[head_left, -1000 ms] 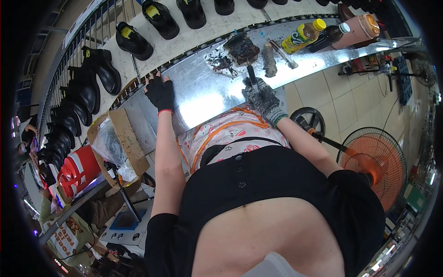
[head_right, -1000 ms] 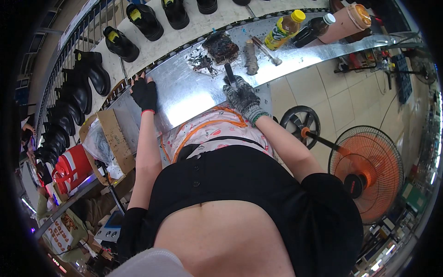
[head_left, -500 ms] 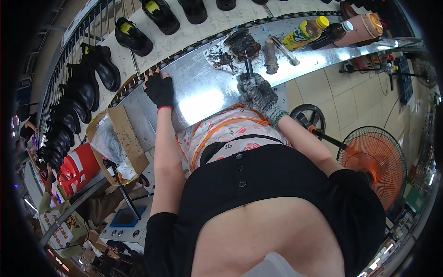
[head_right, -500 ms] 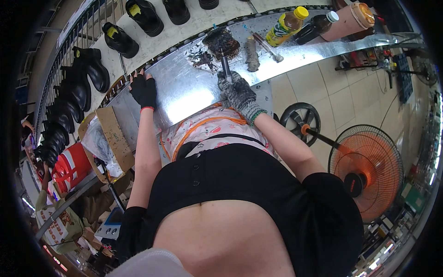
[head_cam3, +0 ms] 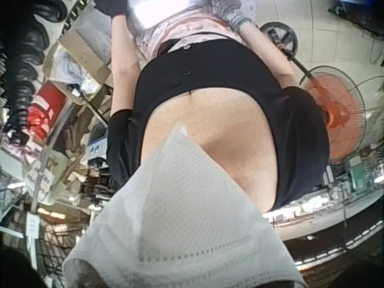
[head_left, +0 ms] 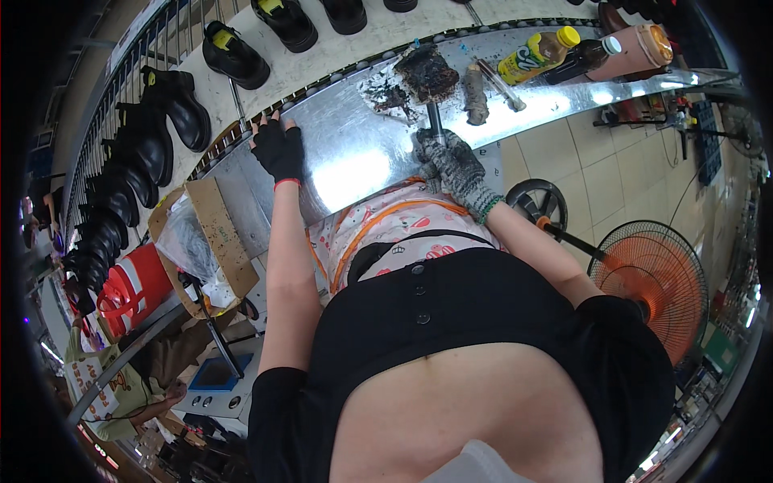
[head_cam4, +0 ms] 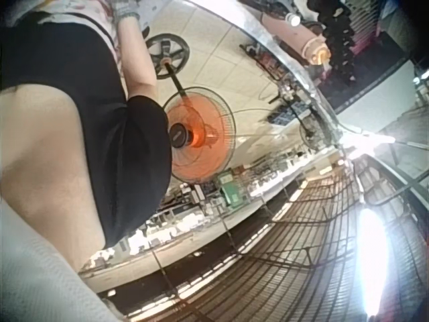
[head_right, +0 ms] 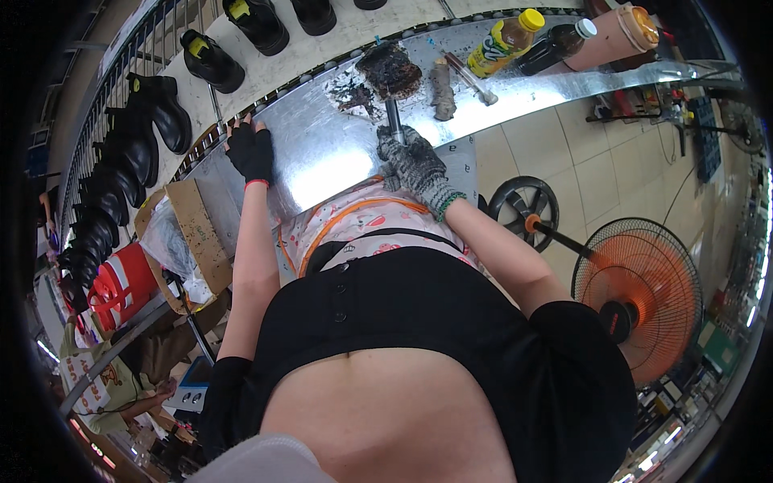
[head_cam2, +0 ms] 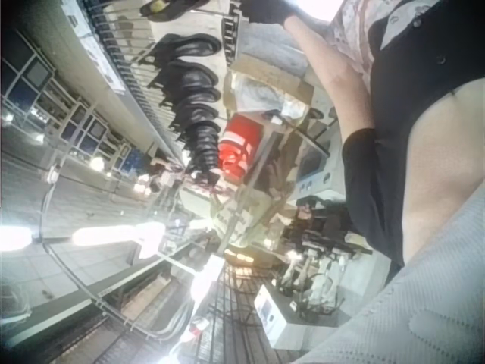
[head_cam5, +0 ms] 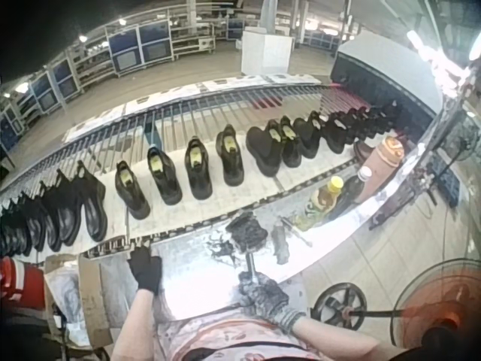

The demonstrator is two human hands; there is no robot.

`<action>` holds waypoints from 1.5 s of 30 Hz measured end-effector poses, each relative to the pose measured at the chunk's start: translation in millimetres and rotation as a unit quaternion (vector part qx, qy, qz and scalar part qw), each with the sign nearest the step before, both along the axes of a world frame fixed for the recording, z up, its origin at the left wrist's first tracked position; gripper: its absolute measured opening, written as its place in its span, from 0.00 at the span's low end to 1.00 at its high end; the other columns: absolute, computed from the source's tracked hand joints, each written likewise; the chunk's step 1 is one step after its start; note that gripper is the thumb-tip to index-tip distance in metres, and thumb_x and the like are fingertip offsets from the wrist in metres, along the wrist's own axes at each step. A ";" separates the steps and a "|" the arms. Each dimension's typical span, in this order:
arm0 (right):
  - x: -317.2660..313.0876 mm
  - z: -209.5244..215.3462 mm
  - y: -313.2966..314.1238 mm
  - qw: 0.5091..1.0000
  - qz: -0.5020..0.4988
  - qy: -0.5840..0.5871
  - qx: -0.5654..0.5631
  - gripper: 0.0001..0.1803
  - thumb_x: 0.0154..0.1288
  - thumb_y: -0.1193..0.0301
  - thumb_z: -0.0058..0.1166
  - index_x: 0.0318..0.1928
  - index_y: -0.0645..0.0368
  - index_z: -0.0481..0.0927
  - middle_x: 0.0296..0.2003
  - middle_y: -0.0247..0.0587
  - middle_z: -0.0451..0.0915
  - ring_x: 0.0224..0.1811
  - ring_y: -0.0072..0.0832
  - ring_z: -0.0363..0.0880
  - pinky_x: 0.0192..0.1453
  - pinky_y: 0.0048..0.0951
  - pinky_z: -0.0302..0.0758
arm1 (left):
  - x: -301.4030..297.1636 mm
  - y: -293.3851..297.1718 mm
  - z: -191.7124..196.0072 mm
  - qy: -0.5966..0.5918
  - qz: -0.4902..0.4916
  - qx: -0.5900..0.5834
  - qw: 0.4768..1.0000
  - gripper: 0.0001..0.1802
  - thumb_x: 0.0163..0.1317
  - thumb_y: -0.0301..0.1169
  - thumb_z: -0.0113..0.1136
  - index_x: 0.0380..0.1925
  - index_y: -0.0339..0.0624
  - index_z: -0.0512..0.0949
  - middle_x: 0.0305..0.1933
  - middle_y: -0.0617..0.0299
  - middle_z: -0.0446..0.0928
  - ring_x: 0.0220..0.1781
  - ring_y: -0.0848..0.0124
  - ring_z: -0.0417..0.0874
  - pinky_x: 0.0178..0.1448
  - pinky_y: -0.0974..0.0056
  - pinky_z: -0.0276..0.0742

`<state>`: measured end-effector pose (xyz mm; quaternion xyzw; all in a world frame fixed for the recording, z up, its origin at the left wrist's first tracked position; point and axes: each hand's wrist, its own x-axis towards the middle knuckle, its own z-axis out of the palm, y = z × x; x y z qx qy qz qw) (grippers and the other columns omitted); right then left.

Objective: The person repeatedly picks up black shoes from a conveyor belt and applies a substance to the surface using a brush. They handle the shoes one at a time, rotating them to cover different areas before placing them back on the belt. The process is repetitive and involves consistent hand movements.

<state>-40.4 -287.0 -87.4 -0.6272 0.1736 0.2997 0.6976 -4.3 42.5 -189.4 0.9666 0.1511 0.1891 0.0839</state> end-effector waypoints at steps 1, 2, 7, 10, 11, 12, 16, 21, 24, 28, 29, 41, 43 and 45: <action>-0.4 -0.5 -0.2 1.000 -0.009 -0.001 0.015 0.17 0.65 0.57 0.53 0.39 0.58 0.71 0.23 0.31 0.72 0.18 0.20 0.71 0.19 0.25 0.70 | 0.8 -0.7 0.1 0.002 0.001 0.003 1.000 0.25 0.59 0.46 0.52 0.56 0.51 0.73 0.63 0.53 0.68 0.69 0.55 0.60 0.70 0.46 0.48; -1.0 -1.7 -0.5 0.999 -0.017 -0.002 0.031 0.17 0.65 0.56 0.53 0.39 0.58 0.71 0.23 0.31 0.72 0.18 0.20 0.71 0.19 0.25 0.70 | 1.4 -1.2 0.2 0.003 0.002 0.005 1.000 0.25 0.59 0.46 0.52 0.56 0.51 0.73 0.63 0.54 0.68 0.69 0.55 0.60 0.70 0.46 0.49; 1.0 -16.0 -2.4 0.993 -0.063 -0.047 0.084 0.17 0.65 0.56 0.53 0.39 0.57 0.70 0.23 0.31 0.72 0.18 0.19 0.70 0.18 0.25 0.70 | 1.5 -1.8 -0.3 -0.008 -0.002 0.016 1.000 0.25 0.59 0.45 0.52 0.55 0.51 0.73 0.63 0.54 0.68 0.68 0.54 0.62 0.69 0.45 0.50; 3.0 -15.2 -3.9 0.997 -0.040 -0.032 0.064 0.17 0.65 0.56 0.53 0.41 0.57 0.70 0.24 0.31 0.72 0.18 0.19 0.70 0.18 0.25 0.70 | 1.4 -0.7 -1.1 -0.005 0.002 0.019 1.000 0.24 0.59 0.45 0.52 0.55 0.52 0.73 0.62 0.54 0.69 0.68 0.55 0.62 0.69 0.45 0.51; 0.3 -21.1 -3.9 0.996 -0.037 -0.039 0.066 0.17 0.65 0.56 0.53 0.41 0.57 0.70 0.24 0.31 0.72 0.19 0.19 0.70 0.18 0.25 0.69 | 1.8 -1.7 -0.5 -0.004 0.001 0.018 1.000 0.24 0.59 0.45 0.52 0.55 0.52 0.73 0.62 0.54 0.69 0.68 0.55 0.62 0.69 0.45 0.51; -1.5 -24.6 -4.0 0.996 -0.033 -0.047 0.067 0.17 0.65 0.57 0.53 0.42 0.57 0.70 0.25 0.31 0.72 0.19 0.19 0.70 0.18 0.25 0.69 | 2.3 -2.3 0.2 -0.003 0.000 0.016 1.000 0.24 0.59 0.45 0.53 0.54 0.52 0.74 0.62 0.54 0.69 0.68 0.55 0.62 0.69 0.45 0.51; -4.8 -23.5 -3.2 0.997 -0.035 -0.012 0.063 0.17 0.65 0.59 0.54 0.44 0.58 0.70 0.26 0.33 0.73 0.20 0.19 0.71 0.18 0.25 0.70 | 1.5 -1.5 -2.4 -0.011 0.001 0.018 1.000 0.24 0.59 0.46 0.52 0.54 0.52 0.74 0.62 0.54 0.69 0.67 0.55 0.63 0.68 0.45 0.51; -0.3 -9.2 -0.3 0.990 -0.068 -0.056 0.109 0.17 0.64 0.61 0.54 0.47 0.57 0.70 0.27 0.33 0.73 0.19 0.21 0.71 0.18 0.25 0.71 | -0.6 0.6 -4.5 -0.009 0.007 0.025 1.000 0.24 0.59 0.46 0.52 0.54 0.52 0.74 0.62 0.55 0.69 0.67 0.56 0.63 0.68 0.45 0.51; 1.8 -17.5 -3.3 0.994 -0.069 -0.034 0.077 0.17 0.64 0.61 0.54 0.47 0.57 0.70 0.28 0.33 0.74 0.20 0.21 0.72 0.19 0.25 0.71 | 1.2 -0.8 -1.9 -0.013 -0.003 0.013 1.000 0.24 0.59 0.47 0.52 0.55 0.52 0.74 0.62 0.54 0.69 0.68 0.55 0.63 0.69 0.45 0.51; -2.9 -22.4 -5.6 0.996 -0.060 -0.026 0.061 0.16 0.64 0.61 0.54 0.46 0.56 0.70 0.29 0.32 0.74 0.21 0.19 0.72 0.20 0.24 0.71 | 1.6 -2.2 0.1 0.000 0.005 0.008 1.000 0.24 0.59 0.46 0.52 0.55 0.52 0.74 0.62 0.54 0.69 0.68 0.55 0.62 0.69 0.45 0.50; -3.2 -23.0 -6.2 0.996 -0.059 -0.022 0.068 0.16 0.64 0.61 0.54 0.46 0.55 0.71 0.29 0.32 0.74 0.21 0.19 0.72 0.20 0.24 0.71 | 1.6 -2.9 0.9 0.001 0.006 0.006 1.000 0.24 0.59 0.46 0.52 0.55 0.52 0.74 0.62 0.54 0.69 0.68 0.55 0.62 0.69 0.45 0.50; 1.0 -31.3 -5.0 0.998 -0.043 -0.032 0.029 0.15 0.65 0.63 0.53 0.47 0.58 0.72 0.32 0.33 0.76 0.25 0.18 0.74 0.25 0.23 0.73 | 1.5 -2.1 -1.1 0.004 0.008 0.009 1.000 0.25 0.60 0.48 0.50 0.55 0.51 0.73 0.62 0.54 0.69 0.68 0.55 0.61 0.69 0.44 0.49; -4.4 -33.0 -7.5 0.999 -0.031 -0.016 0.010 0.14 0.66 0.69 0.53 0.50 0.59 0.72 0.36 0.36 0.78 0.29 0.17 0.73 0.32 0.21 0.74 | 1.0 -2.3 -1.2 0.003 0.009 0.009 1.000 0.25 0.60 0.48 0.50 0.55 0.51 0.73 0.62 0.53 0.69 0.68 0.56 0.61 0.69 0.44 0.49; -6.1 -33.9 -7.9 0.999 -0.036 -0.015 0.030 0.14 0.66 0.70 0.52 0.50 0.59 0.72 0.35 0.36 0.78 0.29 0.17 0.73 0.31 0.20 0.73 | 0.6 -1.8 -1.3 -0.003 0.007 0.005 1.000 0.25 0.60 0.48 0.50 0.55 0.51 0.73 0.62 0.53 0.69 0.68 0.56 0.61 0.69 0.44 0.49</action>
